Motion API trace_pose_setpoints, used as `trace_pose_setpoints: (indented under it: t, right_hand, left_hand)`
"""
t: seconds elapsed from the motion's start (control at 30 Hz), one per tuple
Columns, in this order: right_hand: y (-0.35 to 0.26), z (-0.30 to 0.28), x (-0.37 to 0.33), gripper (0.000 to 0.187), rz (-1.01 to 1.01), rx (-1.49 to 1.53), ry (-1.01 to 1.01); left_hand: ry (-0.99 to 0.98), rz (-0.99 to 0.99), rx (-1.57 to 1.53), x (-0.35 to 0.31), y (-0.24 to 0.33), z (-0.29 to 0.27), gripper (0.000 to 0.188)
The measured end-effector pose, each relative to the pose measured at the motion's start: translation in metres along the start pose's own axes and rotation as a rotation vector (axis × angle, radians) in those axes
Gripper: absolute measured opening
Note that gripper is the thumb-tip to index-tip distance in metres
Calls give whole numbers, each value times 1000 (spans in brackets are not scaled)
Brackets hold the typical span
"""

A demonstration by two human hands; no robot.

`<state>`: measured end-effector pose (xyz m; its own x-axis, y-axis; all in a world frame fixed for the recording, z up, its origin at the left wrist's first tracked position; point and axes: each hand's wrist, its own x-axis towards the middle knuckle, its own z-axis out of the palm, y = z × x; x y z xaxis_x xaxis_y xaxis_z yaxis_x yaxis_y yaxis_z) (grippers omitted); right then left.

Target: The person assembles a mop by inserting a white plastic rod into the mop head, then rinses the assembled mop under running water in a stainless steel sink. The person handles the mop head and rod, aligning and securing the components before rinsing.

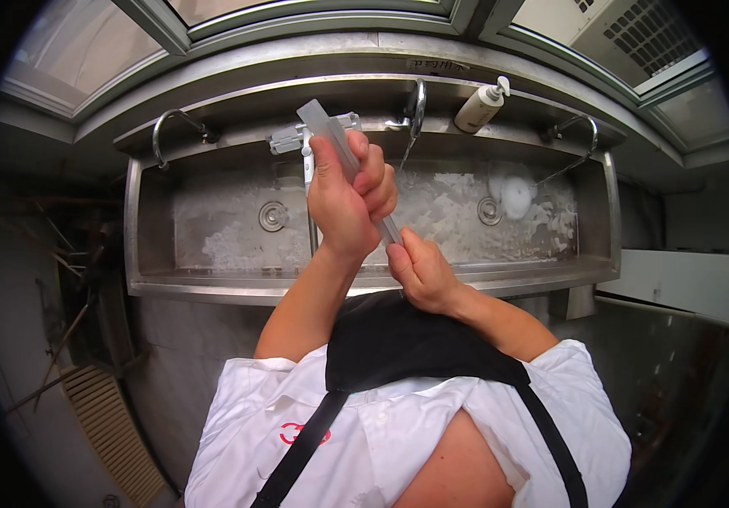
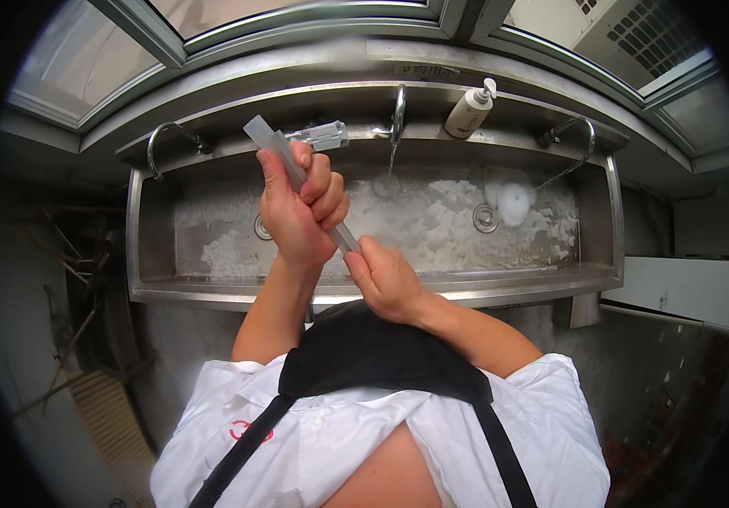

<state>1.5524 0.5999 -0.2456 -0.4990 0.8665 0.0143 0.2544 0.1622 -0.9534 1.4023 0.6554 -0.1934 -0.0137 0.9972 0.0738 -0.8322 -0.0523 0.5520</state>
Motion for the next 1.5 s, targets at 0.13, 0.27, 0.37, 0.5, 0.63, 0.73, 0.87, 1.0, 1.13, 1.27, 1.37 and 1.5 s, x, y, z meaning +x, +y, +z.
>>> trace_pose_setpoints:
  t: [0.13, 0.27, 0.37, 0.5, 0.63, 0.73, 0.87, 1.0, 1.13, 1.27, 1.37, 1.5]
  right_hand:
    - [8, 2, -1, 21, -106, -169, 71]
    - [17, 2, -1, 19, -210, -322, 137]
    - [26, -4, 2, 17, -250, -309, 162]
    - [43, -27, 13, 22, -375, -333, 202]
    - [48, -46, 14, 48, -296, -230, 81]
    - [67, -49, 13, 54, -324, -207, 47]
    - [68, -35, 16, 59, -381, -237, 201]
    - [16, -48, 11, 62, -721, -330, 422]
    - [-44, -52, -13, 35, -631, -223, 283]
    - [-64, -60, -27, 19, -485, -311, 151]
    - [-63, -62, -39, 18, -484, -393, 99]
    - [-55, -49, -52, 19, -531, -422, 129]
  left_hand:
    - [-18, 30, 74, -8, -1, 4, 51]
    - [-20, 119, 190, -15, -7, 5, 52]
    - [-104, 177, 312, -15, -9, -1, 54]
    - [-328, 168, 411, -18, 8, -10, 66]
    - [-416, 57, 358, -25, 16, -12, 76]
    - [-577, 66, 562, -28, 23, -17, 80]
    - [-591, 205, 638, -38, -4, -24, 51]
    - [-583, 484, 1054, -38, -25, -27, 38]
    - [-610, 597, 1033, -36, -32, -29, 31]
    - [-650, 409, 1148, -53, -26, -39, 31]
    - [-749, 342, 1208, -69, -24, -44, 28]
    - [-751, 247, 1193, -89, -26, -46, 26]
